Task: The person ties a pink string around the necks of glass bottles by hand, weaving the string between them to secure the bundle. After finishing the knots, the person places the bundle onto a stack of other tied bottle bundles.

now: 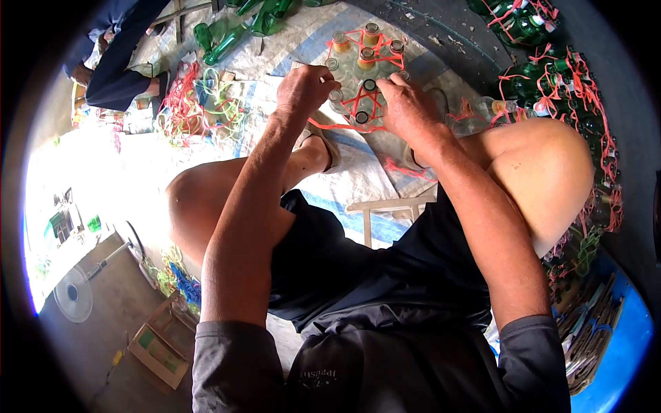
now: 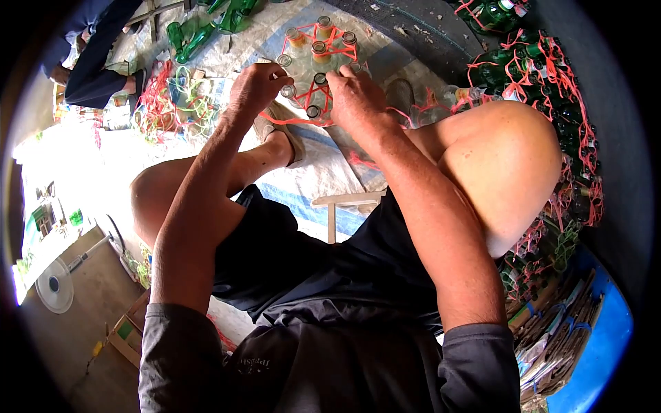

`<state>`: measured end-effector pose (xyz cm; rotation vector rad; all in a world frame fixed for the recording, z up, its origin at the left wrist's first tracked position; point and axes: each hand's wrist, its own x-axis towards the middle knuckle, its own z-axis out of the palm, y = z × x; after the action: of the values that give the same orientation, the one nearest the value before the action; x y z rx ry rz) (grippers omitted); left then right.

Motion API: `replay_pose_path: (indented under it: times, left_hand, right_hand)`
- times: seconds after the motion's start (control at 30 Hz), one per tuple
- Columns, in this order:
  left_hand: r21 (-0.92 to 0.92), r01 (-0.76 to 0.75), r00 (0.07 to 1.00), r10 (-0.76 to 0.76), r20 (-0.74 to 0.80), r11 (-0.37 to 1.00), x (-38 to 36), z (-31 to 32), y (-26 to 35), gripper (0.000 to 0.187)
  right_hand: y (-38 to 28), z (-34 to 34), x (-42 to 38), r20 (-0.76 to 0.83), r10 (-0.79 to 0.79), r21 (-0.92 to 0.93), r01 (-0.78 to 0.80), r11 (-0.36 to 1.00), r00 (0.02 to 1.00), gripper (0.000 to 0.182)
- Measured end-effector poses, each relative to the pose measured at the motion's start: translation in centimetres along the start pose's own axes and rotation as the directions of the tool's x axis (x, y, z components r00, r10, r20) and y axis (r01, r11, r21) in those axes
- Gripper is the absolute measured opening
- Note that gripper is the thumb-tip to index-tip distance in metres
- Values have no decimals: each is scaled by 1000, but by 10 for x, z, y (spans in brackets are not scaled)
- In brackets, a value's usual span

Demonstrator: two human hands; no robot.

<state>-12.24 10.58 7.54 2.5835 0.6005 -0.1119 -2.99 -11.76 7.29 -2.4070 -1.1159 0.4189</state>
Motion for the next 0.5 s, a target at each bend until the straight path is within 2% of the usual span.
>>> replay_pose_path:
  times: [0.1,0.2,0.3,0.4,0.5]
  left_hand:
    - [-60,53,998,-56,-38,997,-6,3,0,22]
    - [-144,139,987,-149,-61,980,-11,8,-1,23]
    - [-126,197,977,-205,-57,972,-15,9,-4,27]
    - [-263,273,956,-291,-29,925,-18,17,-14,31]
    - [-409,283,948,-317,-16,868,-21,28,-24,33]
  right_hand:
    - [3,8,-2,-69,-64,-41,62,997,996,24]
    - [-2,4,-7,-93,-63,-78,56,995,994,22]
    - [-9,-6,-12,-100,-12,-165,-4,986,995,24]
    - [-7,-12,-17,7,55,-117,-54,992,998,28]
    - [0,-4,-19,-51,10,-51,-13,999,999,31]
